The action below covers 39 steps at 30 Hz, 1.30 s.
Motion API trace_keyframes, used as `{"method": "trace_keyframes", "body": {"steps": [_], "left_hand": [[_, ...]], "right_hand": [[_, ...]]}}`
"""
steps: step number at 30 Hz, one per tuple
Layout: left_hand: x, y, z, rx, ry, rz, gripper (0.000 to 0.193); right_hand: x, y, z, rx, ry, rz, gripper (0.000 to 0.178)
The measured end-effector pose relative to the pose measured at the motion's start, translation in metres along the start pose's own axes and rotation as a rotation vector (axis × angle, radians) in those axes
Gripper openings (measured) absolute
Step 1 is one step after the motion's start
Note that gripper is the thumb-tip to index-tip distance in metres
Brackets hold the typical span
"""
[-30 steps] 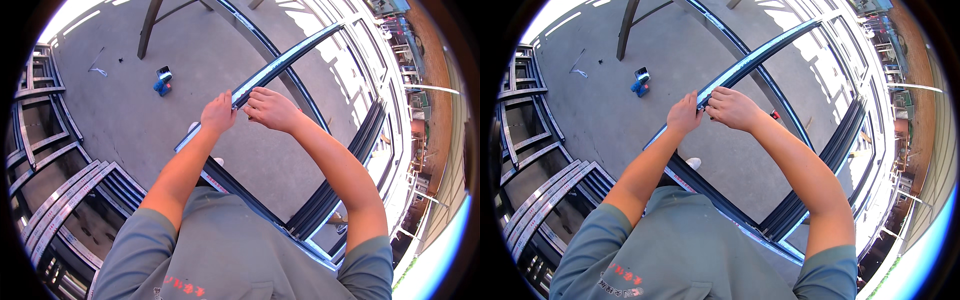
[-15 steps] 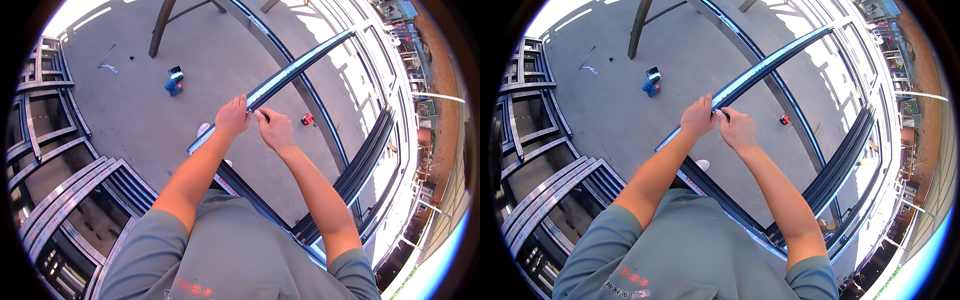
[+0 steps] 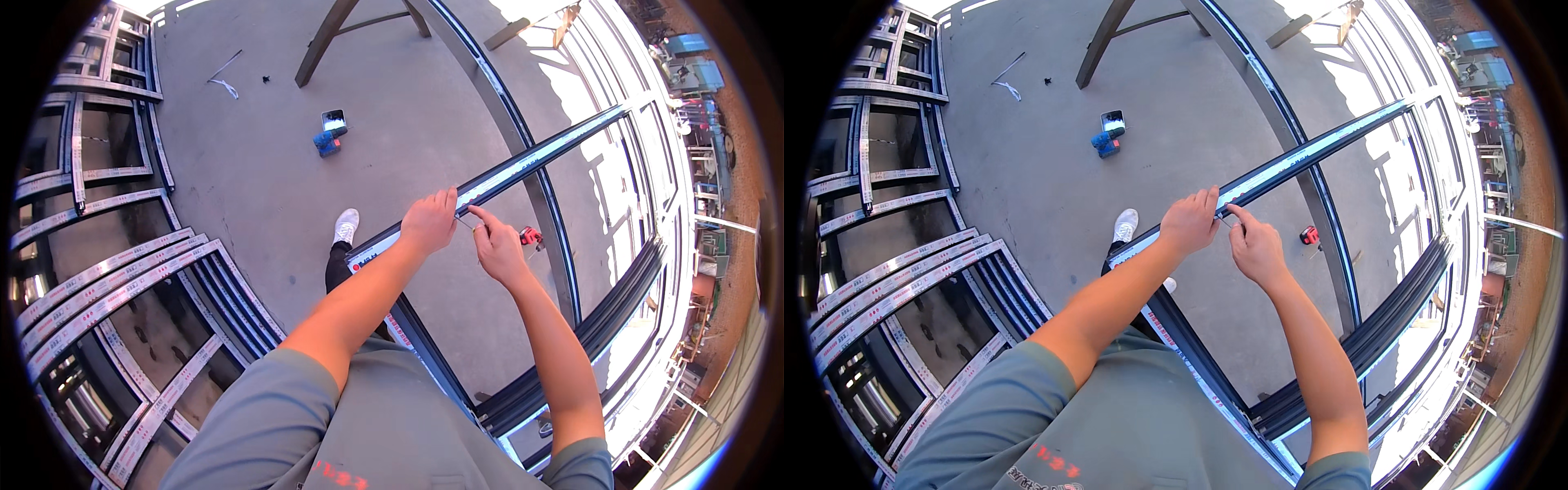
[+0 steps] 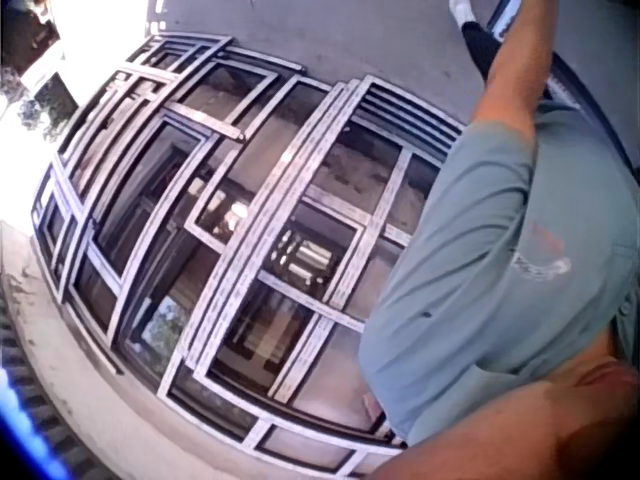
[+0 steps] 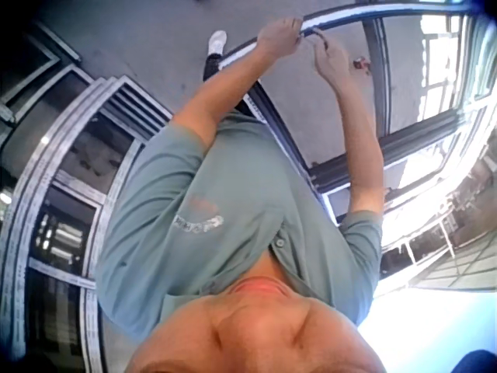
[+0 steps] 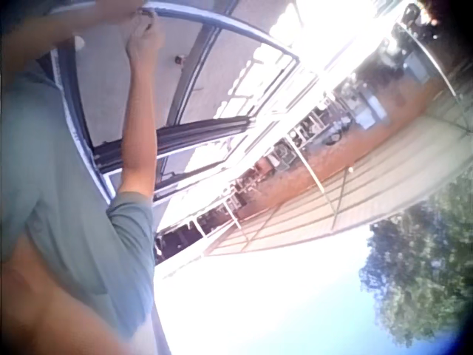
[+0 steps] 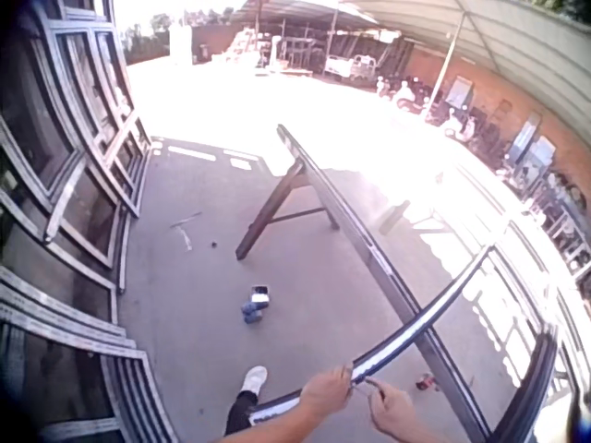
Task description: The person measures a metal window frame with a tape measure, picks up small rubber gaskets and plastic components, and installs them into the frame grooves by hand. They pick up the frame to turn it over, and use a small hand tool to press components into place.
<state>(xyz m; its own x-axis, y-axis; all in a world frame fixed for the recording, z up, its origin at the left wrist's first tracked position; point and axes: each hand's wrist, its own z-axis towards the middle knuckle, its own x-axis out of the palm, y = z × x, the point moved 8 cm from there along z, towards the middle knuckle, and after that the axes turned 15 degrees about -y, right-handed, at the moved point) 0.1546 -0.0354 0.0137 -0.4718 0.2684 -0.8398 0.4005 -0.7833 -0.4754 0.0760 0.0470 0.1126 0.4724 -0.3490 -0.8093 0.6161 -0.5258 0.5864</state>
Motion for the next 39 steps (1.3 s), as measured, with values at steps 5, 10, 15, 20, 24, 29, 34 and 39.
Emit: {"method": "trace_keyframes", "body": {"steps": [5, 10, 15, 20, 24, 29, 34, 39], "left_hand": [[0.003, 0.005, 0.002, -0.009, 0.036, -0.015, 0.071], [0.005, 0.012, 0.008, -0.021, 0.081, -0.084, 0.073], [-0.022, 0.054, 0.017, -0.059, 0.222, -0.516, 0.071], [-0.061, 0.245, -0.012, 0.029, 0.179, -0.62, 0.06], [-0.092, 0.568, -0.124, -0.452, 0.45, -0.052, 0.058], [-0.318, 0.841, -0.213, -1.12, 0.294, 0.502, 0.056], [-0.373, 0.857, -0.169, -1.127, 0.059, 0.408, 0.054], [-0.232, 0.733, -0.023, -0.704, 0.188, 0.074, 0.039]], "right_hand": [[0.022, -0.039, -0.019, 0.611, -0.236, 0.428, 0.033], [0.014, -0.028, -0.022, 0.616, -0.352, 0.234, 0.029], [-0.002, -0.006, -0.024, 0.605, -0.206, -0.047, 0.028], [0.003, 0.005, -0.029, 0.651, -0.224, -0.155, 0.027], [0.013, 0.006, -0.024, 0.801, -0.219, -0.008, 0.026], [0.018, 0.005, -0.021, 0.802, -0.211, 0.009, 0.021], [0.025, -0.006, -0.044, 0.898, -0.522, -0.013, 0.019], [0.003, 0.031, -0.024, 0.661, -0.68, -0.314, 0.014]]}}
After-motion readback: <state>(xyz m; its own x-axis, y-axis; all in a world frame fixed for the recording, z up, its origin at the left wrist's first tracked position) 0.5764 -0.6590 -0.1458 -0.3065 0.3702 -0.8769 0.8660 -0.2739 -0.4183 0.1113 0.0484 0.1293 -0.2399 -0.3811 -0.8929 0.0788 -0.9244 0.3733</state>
